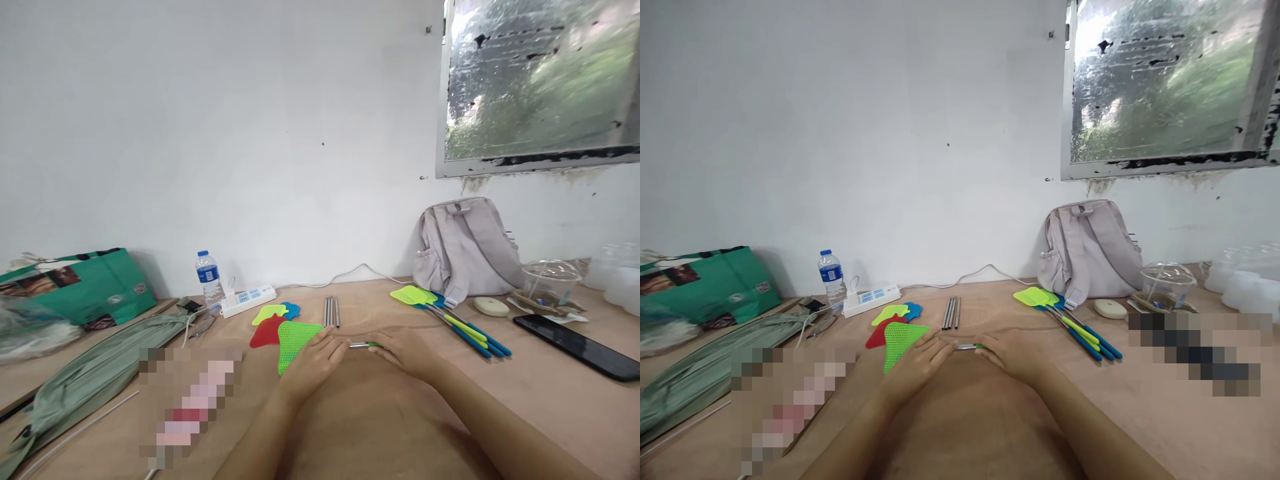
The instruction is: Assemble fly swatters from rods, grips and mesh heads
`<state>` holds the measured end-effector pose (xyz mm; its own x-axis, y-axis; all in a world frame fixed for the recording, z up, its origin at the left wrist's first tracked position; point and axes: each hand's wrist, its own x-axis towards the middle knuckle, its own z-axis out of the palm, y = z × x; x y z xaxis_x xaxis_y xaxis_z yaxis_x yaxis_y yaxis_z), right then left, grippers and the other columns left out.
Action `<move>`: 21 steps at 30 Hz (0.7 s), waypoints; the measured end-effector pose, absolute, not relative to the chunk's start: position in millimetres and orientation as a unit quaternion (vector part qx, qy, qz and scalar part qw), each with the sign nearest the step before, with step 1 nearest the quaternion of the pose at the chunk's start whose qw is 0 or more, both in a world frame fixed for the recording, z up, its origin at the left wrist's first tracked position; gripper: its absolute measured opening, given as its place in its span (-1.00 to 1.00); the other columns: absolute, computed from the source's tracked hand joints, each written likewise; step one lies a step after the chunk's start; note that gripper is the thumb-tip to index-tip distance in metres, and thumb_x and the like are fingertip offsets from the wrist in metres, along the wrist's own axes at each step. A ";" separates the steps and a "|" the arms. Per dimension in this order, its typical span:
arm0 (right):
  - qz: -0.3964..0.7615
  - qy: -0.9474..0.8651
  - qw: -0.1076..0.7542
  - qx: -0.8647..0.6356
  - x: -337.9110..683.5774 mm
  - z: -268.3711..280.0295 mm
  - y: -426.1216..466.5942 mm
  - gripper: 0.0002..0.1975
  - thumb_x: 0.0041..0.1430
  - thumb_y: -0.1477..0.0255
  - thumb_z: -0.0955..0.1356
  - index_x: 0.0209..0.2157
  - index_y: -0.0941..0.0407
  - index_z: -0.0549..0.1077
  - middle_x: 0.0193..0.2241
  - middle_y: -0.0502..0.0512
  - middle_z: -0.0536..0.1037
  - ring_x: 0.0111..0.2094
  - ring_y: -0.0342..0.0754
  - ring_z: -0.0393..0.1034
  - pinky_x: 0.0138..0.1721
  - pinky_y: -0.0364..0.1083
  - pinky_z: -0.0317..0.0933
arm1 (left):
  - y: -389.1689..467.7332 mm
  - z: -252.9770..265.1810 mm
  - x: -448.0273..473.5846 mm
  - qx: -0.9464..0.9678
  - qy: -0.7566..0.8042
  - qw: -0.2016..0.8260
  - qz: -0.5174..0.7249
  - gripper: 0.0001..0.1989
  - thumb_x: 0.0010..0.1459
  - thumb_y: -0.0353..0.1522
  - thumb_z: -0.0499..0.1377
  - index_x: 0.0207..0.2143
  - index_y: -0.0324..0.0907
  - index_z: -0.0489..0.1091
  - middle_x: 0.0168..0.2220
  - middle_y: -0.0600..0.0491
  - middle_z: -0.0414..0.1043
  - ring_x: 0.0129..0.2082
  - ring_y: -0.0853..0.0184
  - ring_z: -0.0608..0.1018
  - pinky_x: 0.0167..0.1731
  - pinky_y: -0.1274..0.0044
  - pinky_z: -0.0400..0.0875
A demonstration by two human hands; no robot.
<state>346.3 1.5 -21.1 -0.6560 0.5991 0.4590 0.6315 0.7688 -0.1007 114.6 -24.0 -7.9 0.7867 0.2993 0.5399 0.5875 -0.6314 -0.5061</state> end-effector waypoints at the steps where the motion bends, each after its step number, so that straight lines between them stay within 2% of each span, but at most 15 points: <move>1: -0.036 -0.911 0.241 -0.334 346.2 -20.7 1.5 -0.67 0.22 0.26 0.10 -0.19 0.07 0.38 -0.30 0.11 0.50 -0.28 -0.02 0.37 -0.26 -0.06 0.19 | -23.6 -7.5 115.0 -0.883 -0.250 0.340 -0.205 -0.70 0.13 -0.61 -0.12 -0.12 -0.26 0.23 -0.25 0.03 0.43 -0.17 0.40 0.44 0.05 0.43 0.17; 8: -0.082 -0.894 0.254 -0.359 359.4 -19.0 1.0 -0.65 0.22 0.26 0.09 -0.23 0.09 0.40 -0.32 0.12 0.52 -0.31 -0.02 0.38 -0.30 -0.06 0.21 | -14.3 -3.3 90.9 -0.901 -0.264 0.274 -0.210 -0.74 0.13 -0.54 -0.03 -0.12 -0.20 0.25 -0.20 0.03 0.42 -0.06 0.33 0.39 0.03 0.40 0.23; 13: -0.105 -0.889 0.239 -0.376 379.9 -13.2 3.7 -0.68 0.22 0.28 0.10 -0.26 0.08 0.40 -0.33 0.09 0.52 -0.30 -0.03 0.38 -0.31 -0.07 0.21 | -3.4 -3.9 55.7 -0.880 -0.301 0.275 -0.242 -0.82 0.16 -0.47 -0.02 -0.20 -0.18 0.30 -0.28 0.06 0.43 -0.02 0.30 0.36 -0.02 0.40 0.28; 18: -0.118 -0.880 0.248 -0.387 377.2 -18.1 6.4 -0.66 0.22 0.28 0.09 -0.24 0.09 0.40 -0.30 0.11 0.52 -0.31 -0.03 0.39 -0.31 -0.07 0.22 | -5.4 -1.9 64.4 -0.862 -0.321 0.303 -0.251 -0.80 0.15 -0.51 -0.06 -0.26 -0.19 0.32 -0.32 0.08 0.44 -0.14 0.38 0.43 0.06 0.39 0.17; 21: -0.115 -0.862 0.265 -0.416 363.9 -24.2 3.9 -0.64 0.22 0.27 0.07 -0.26 0.10 0.40 -0.33 0.13 0.52 -0.35 -0.03 0.39 -0.36 -0.08 0.22 | -12.9 -1.9 85.0 -0.787 -0.405 0.344 -0.311 -0.82 0.13 -0.49 -0.03 -0.28 -0.19 0.34 -0.29 0.05 0.44 -0.05 0.29 0.37 0.08 0.27 0.06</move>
